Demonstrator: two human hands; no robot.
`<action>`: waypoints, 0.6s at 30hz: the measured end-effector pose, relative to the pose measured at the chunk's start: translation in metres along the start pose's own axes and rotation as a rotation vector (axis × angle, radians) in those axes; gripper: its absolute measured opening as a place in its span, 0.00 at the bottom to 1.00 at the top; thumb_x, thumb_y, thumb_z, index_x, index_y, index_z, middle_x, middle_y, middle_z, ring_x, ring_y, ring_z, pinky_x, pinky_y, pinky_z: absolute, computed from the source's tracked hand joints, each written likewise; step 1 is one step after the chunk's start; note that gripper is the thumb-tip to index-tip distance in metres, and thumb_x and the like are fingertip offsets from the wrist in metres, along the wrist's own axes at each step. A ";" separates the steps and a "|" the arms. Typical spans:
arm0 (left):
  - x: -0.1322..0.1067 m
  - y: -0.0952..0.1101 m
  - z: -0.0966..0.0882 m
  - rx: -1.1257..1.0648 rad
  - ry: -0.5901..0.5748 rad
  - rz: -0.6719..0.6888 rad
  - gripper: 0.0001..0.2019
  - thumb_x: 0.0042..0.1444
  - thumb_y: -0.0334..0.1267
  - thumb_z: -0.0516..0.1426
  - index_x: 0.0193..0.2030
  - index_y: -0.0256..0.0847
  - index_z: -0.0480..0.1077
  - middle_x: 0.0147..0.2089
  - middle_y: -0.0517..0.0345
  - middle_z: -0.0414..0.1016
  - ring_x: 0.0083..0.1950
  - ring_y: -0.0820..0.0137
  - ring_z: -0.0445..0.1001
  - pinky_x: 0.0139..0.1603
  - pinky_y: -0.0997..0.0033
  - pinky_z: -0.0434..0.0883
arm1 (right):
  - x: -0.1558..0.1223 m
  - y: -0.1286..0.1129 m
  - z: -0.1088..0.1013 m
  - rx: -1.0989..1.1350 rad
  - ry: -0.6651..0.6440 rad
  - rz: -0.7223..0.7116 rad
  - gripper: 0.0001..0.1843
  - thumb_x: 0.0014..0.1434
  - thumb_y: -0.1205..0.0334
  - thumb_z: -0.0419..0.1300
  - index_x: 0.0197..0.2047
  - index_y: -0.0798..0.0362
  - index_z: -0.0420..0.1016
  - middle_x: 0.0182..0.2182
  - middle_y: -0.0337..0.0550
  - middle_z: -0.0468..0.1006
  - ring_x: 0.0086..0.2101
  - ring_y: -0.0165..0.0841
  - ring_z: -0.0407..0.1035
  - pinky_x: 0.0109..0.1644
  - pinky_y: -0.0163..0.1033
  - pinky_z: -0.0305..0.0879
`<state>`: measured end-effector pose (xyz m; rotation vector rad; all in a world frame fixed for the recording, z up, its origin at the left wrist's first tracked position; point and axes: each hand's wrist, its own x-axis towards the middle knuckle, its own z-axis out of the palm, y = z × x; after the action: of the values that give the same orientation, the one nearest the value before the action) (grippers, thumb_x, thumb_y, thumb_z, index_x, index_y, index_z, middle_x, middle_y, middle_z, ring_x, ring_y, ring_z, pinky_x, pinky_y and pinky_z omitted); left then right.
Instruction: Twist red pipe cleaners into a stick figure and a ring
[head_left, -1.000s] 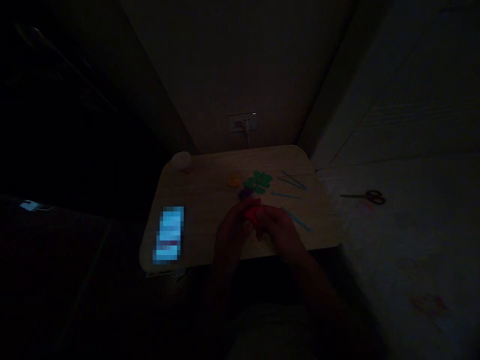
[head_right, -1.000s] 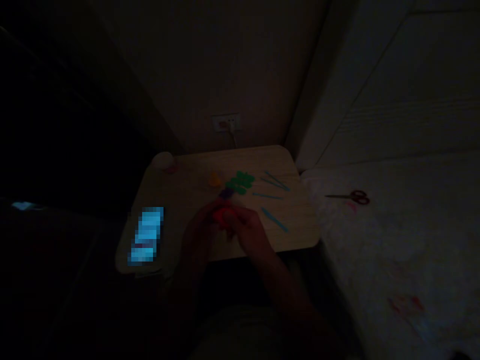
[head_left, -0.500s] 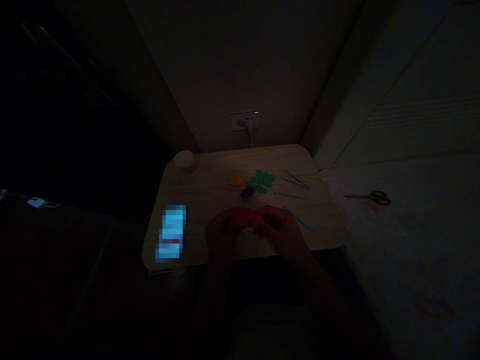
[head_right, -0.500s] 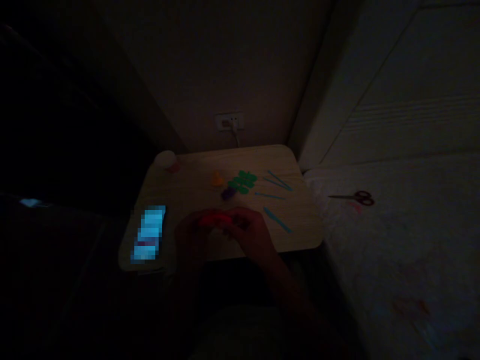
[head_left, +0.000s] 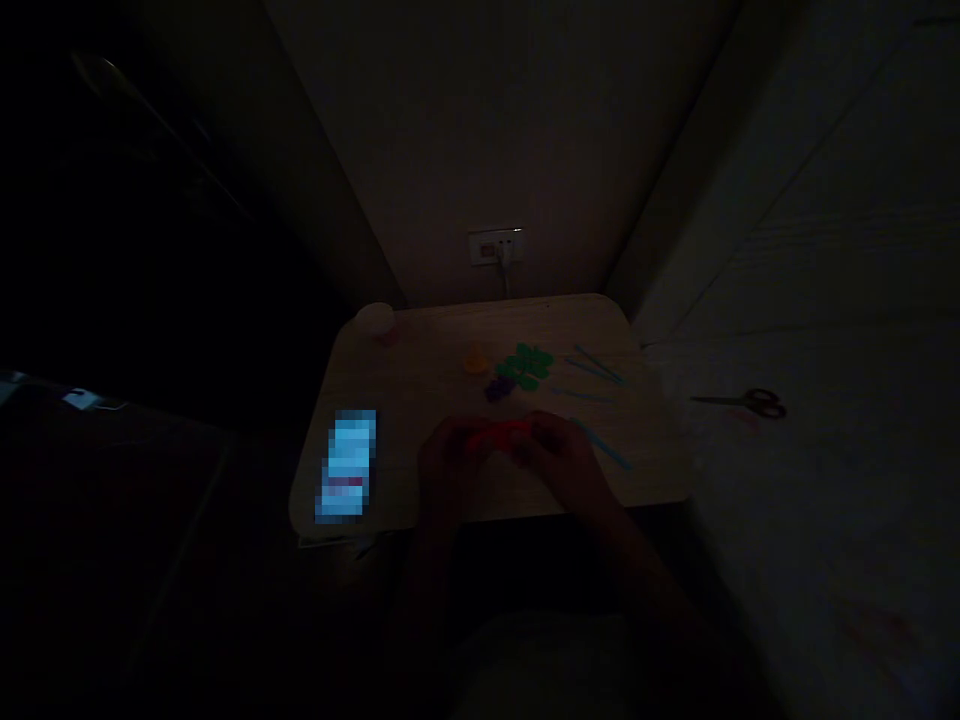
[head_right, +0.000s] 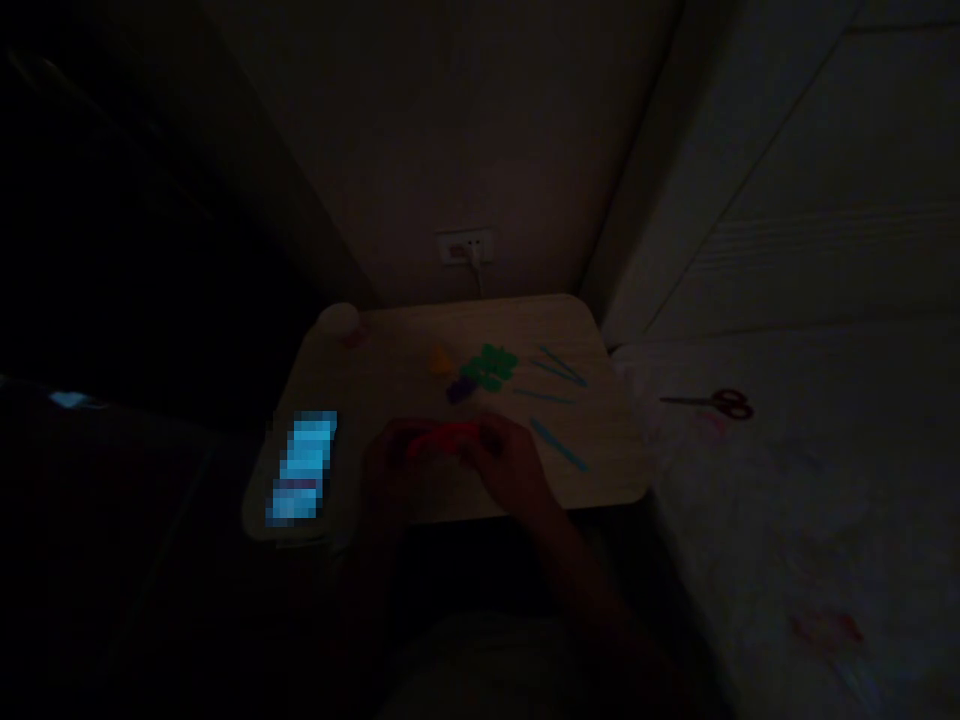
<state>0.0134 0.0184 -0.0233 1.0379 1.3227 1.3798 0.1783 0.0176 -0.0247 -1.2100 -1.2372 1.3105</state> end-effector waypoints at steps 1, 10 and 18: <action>0.000 -0.001 -0.001 0.007 -0.014 -0.007 0.10 0.45 0.37 0.71 0.35 0.40 0.80 0.37 0.53 0.85 0.39 0.64 0.82 0.42 0.67 0.77 | -0.001 0.001 -0.001 -0.083 0.003 -0.063 0.14 0.59 0.51 0.71 0.42 0.53 0.83 0.34 0.45 0.86 0.32 0.35 0.79 0.36 0.37 0.74; 0.007 -0.024 -0.008 0.007 -0.232 -0.031 0.18 0.46 0.44 0.73 0.42 0.39 0.81 0.45 0.49 0.86 0.47 0.59 0.83 0.52 0.63 0.78 | 0.000 0.010 -0.005 -0.531 -0.032 -0.455 0.11 0.68 0.63 0.66 0.53 0.49 0.84 0.45 0.49 0.87 0.45 0.41 0.81 0.52 0.45 0.76; 0.010 -0.013 -0.024 0.117 -0.300 -0.108 0.21 0.65 0.54 0.59 0.47 0.39 0.84 0.50 0.48 0.87 0.52 0.57 0.82 0.57 0.60 0.76 | -0.002 0.017 -0.010 -0.556 -0.080 -0.454 0.09 0.67 0.66 0.67 0.47 0.48 0.87 0.40 0.46 0.88 0.39 0.40 0.82 0.46 0.43 0.77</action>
<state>-0.0111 0.0229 -0.0379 1.1825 1.2268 1.0307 0.1883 0.0157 -0.0420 -1.1515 -1.8825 0.7031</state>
